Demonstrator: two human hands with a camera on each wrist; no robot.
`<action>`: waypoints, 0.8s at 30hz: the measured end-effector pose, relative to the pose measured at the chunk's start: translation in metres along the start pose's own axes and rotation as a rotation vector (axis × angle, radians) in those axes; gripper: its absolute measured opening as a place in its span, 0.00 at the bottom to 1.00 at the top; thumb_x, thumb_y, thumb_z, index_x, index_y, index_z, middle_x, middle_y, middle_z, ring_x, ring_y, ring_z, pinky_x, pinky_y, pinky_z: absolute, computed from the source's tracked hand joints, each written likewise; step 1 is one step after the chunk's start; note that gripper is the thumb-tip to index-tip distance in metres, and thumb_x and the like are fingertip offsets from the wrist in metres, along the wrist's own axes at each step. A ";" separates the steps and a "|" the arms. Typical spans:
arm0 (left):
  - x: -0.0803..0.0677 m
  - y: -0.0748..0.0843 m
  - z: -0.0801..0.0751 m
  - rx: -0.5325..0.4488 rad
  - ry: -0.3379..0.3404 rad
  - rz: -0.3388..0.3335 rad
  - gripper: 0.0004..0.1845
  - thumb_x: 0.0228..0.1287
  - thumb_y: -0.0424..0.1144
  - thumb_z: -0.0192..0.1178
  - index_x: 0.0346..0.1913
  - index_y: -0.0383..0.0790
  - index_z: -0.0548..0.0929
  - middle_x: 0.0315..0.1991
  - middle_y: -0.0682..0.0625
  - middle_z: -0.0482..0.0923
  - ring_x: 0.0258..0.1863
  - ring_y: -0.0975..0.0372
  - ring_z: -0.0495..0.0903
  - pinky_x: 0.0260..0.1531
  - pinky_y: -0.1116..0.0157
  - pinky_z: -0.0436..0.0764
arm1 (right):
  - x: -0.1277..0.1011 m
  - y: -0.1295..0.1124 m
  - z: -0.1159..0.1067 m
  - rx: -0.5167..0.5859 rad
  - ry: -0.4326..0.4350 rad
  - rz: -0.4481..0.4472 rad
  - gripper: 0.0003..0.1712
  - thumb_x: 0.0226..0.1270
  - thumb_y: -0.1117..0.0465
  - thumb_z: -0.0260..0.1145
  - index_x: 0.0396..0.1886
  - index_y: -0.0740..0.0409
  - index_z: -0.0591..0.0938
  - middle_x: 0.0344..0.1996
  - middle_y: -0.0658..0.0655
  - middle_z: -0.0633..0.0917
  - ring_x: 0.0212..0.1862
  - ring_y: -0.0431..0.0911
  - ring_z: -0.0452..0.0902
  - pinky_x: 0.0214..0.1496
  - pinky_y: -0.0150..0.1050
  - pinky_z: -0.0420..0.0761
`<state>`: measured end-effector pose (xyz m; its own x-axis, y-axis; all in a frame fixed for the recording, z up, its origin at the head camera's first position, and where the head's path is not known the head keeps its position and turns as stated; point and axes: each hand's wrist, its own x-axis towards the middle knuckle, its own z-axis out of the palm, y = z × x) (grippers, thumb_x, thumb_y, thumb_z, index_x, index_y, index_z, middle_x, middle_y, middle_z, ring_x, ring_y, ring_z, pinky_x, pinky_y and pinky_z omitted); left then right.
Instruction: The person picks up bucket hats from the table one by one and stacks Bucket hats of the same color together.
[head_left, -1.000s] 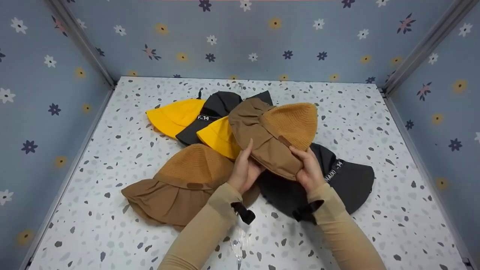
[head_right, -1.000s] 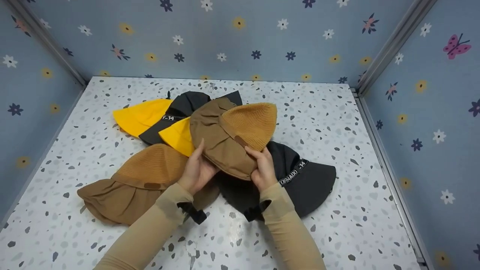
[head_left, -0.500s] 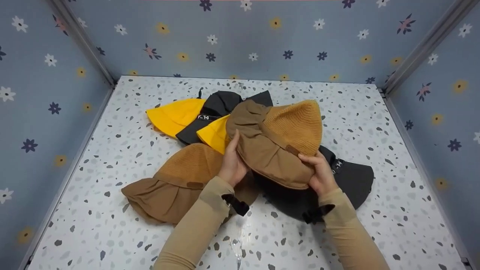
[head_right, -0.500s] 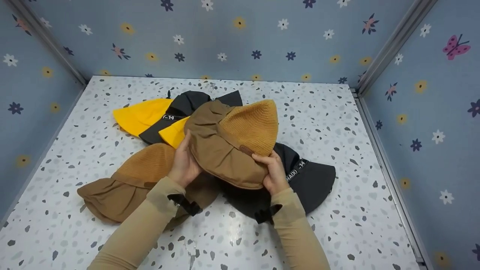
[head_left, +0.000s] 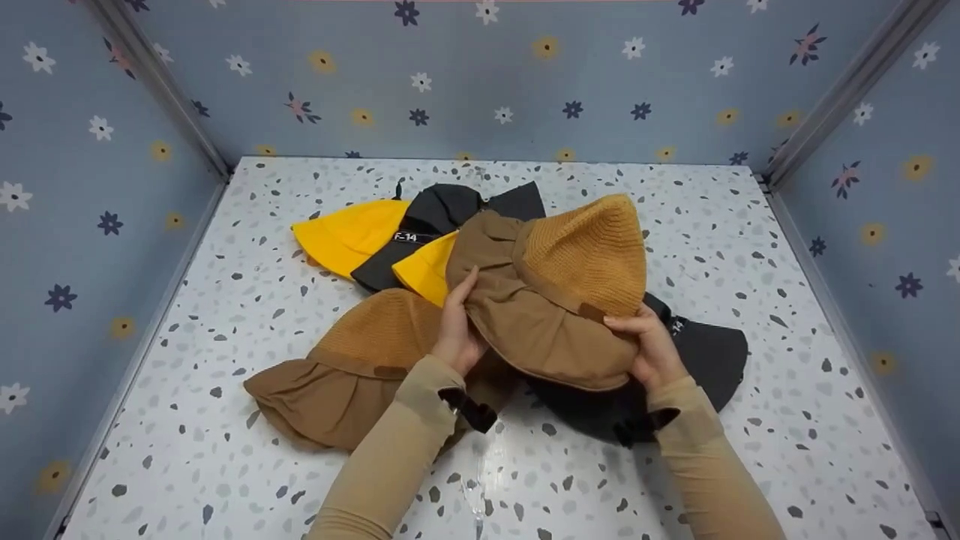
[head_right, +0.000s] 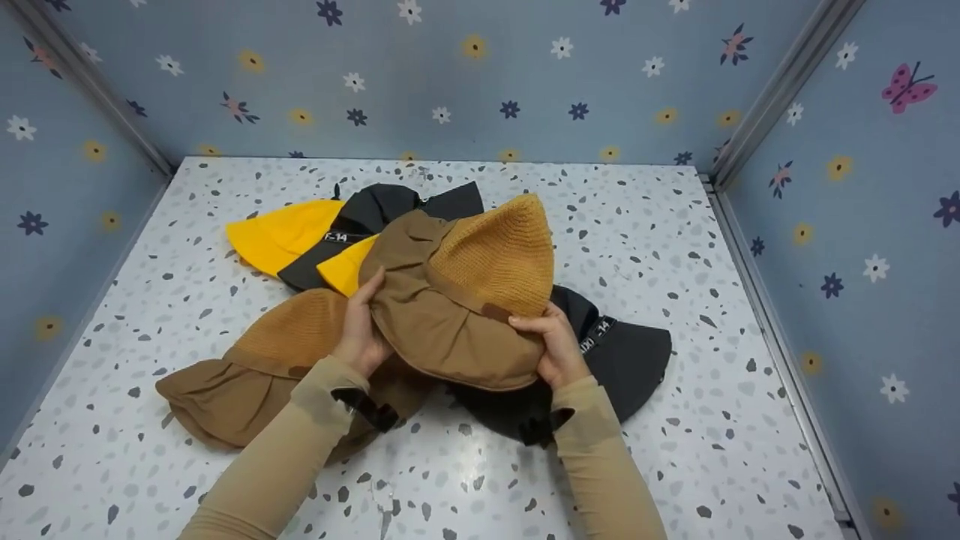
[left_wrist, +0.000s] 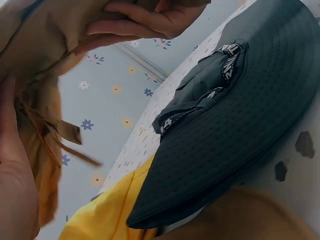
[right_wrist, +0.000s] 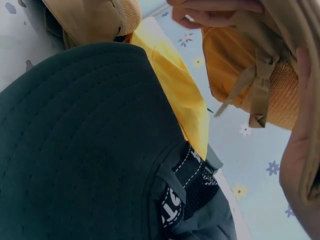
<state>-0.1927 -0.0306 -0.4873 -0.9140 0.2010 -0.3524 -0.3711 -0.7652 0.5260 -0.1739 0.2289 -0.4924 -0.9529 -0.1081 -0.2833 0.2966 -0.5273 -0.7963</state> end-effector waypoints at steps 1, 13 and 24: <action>0.000 0.000 -0.001 0.007 0.009 -0.012 0.22 0.72 0.50 0.56 0.63 0.45 0.71 0.52 0.51 0.79 0.48 0.60 0.81 0.54 0.64 0.81 | 0.000 -0.001 0.000 -0.005 -0.003 0.001 0.21 0.62 0.80 0.53 0.40 0.54 0.82 0.36 0.52 0.87 0.39 0.43 0.83 0.43 0.34 0.83; 0.000 -0.002 -0.005 0.110 -0.009 -0.055 0.13 0.70 0.34 0.55 0.55 0.36 0.73 0.46 0.48 0.81 0.43 0.59 0.83 0.48 0.64 0.82 | 0.000 -0.009 -0.010 -0.093 -0.010 0.023 0.21 0.63 0.80 0.54 0.37 0.51 0.84 0.35 0.50 0.88 0.39 0.41 0.83 0.44 0.33 0.82; -0.002 0.000 -0.004 0.055 0.043 0.054 0.17 0.71 0.30 0.55 0.60 0.34 0.72 0.50 0.46 0.81 0.47 0.57 0.84 0.51 0.59 0.84 | -0.001 -0.012 -0.018 -0.172 -0.147 0.021 0.20 0.69 0.74 0.53 0.51 0.50 0.81 0.43 0.49 0.87 0.44 0.40 0.82 0.49 0.33 0.80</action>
<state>-0.1903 -0.0328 -0.4897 -0.9254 0.1332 -0.3548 -0.3312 -0.7392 0.5864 -0.1754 0.2509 -0.4919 -0.9415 -0.2463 -0.2301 0.3113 -0.3738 -0.8737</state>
